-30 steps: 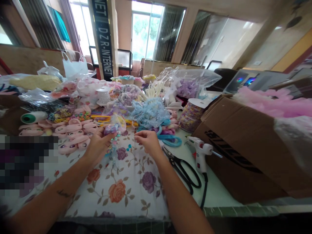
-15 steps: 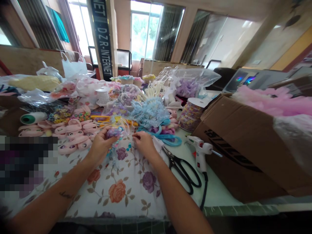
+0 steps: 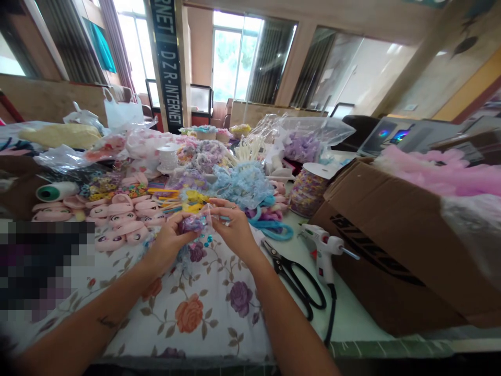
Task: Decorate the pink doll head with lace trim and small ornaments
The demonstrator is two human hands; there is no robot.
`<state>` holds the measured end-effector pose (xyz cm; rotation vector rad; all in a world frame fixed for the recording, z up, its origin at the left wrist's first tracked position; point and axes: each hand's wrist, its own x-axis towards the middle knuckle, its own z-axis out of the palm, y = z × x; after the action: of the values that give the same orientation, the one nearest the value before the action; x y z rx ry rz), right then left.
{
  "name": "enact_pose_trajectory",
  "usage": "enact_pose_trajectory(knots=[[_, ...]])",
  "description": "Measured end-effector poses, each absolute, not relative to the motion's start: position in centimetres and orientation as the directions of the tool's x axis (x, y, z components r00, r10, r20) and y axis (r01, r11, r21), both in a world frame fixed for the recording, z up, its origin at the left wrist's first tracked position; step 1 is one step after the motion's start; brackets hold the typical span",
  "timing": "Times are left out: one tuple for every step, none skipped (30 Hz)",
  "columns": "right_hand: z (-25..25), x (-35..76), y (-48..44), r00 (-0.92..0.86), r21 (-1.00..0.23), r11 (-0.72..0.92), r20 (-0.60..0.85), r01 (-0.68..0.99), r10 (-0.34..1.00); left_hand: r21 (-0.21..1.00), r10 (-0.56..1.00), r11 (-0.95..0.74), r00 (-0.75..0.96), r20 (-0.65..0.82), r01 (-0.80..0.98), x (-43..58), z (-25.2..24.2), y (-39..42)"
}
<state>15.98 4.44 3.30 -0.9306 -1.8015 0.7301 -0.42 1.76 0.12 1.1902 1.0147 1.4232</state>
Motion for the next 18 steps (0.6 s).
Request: enact_pose_trajectory(knots=[[3.23, 15.97, 4.45, -0.275, -0.796, 0.535, 0.467, 0.281, 0.84, 0.974, 0.986, -0.165, -0.04, 0.161, -0.156, -0.39, 0.1, 1.76], [3.19, 15.96, 4.46, -0.287, -0.789, 0.541, 0.467, 0.292, 0.836, 0.976, 0.987, -0.158, -0.039, 0.154, -0.148, -0.37, 0.06, 1.77], [3.16, 15.94, 4.46, -0.293, -0.778, 0.548, 0.471, 0.307, 0.832, 0.978, 0.988, -0.152, -0.035, 0.148, -0.142, -0.35, 0.02, 1.81], [3.11, 15.91, 4.47, -0.295, -0.766, 0.557, 0.478, 0.322, 0.827, 0.98, 0.989, -0.147, -0.032, 0.144, -0.137, -0.34, -0.03, 1.84], [3.06, 15.87, 4.5, -0.297, -0.753, 0.566, 0.485, 0.336, 0.822, 0.98, 0.989, -0.145, -0.029, 0.143, -0.137, -0.34, -0.08, 1.88], [2.99, 15.82, 4.54, -0.296, -0.743, 0.572, 0.492, 0.346, 0.818, 0.979, 0.989, -0.147, -0.026, 0.145, -0.139, -0.33, -0.14, 1.92], [2.9, 15.77, 4.59, -0.292, -0.738, 0.576, 0.499, 0.351, 0.816, 0.978, 0.989, -0.151, -0.022, 0.149, -0.145, -0.33, -0.19, 1.95], [2.81, 15.72, 4.64, -0.283, -0.739, 0.577, 0.504, 0.348, 0.816, 0.976, 0.988, -0.155, -0.018, 0.154, -0.154, -0.33, -0.25, 1.97], [2.72, 15.68, 4.68, -0.272, -0.744, 0.575, 0.507, 0.341, 0.818, 0.974, 0.988, -0.155, -0.013, 0.155, -0.164, -0.33, -0.3, 1.99], [2.64, 15.64, 4.7, -0.261, -0.751, 0.572, 0.51, 0.33, 0.82, 0.973, 0.988, -0.152, -0.008, 0.153, -0.175, -0.33, -0.35, 2.0], [2.59, 15.61, 4.7, -0.249, -0.759, 0.569, 0.512, 0.317, 0.822, 0.972, 0.989, -0.146, -0.004, 0.148, -0.183, -0.33, -0.4, 2.0], [2.56, 15.57, 4.68, -0.242, -0.767, 0.565, 0.511, 0.304, 0.825, 0.972, 0.99, -0.141, -0.001, 0.143, -0.19, -0.33, -0.45, 2.01], [2.57, 15.54, 4.64, -0.239, -0.777, 0.559, 0.506, 0.29, 0.828, 0.971, 0.99, -0.136, 0.0, 0.138, -0.196, -0.33, -0.5, 2.03], [2.6, 15.51, 4.58, -0.238, -0.792, 0.547, 0.495, 0.273, 0.836, 0.97, 0.991, -0.133, 0.0, 0.136, -0.204, -0.34, -0.57, 2.05], [2.67, 15.48, 4.51, -0.235, -0.811, 0.528, 0.478, 0.252, 0.846, 0.968, 0.991, -0.132, 0.001, 0.136, -0.214, -0.34, -0.63, 2.08], [2.74, 15.46, 4.46, -0.228, -0.835, 0.503, 0.457, 0.223, 0.86, 0.965, 0.991, -0.133, 0.003, 0.137, -0.227, -0.36, -0.7, 2.12], [2.81, 15.46, 4.43, -0.213, -0.861, 0.473, 0.435, 0.187, 0.875, 0.961, 0.99, -0.133, 0.003, 0.138, -0.241, -0.39, -0.77, 2.17], [2.85, 15.49, 4.44, -0.189, -0.885, 0.443, 0.416, 0.142, 0.89, 0.958, 0.991, -0.131, 0.0, 0.136, -0.255, -0.43, -0.81, 2.23]])
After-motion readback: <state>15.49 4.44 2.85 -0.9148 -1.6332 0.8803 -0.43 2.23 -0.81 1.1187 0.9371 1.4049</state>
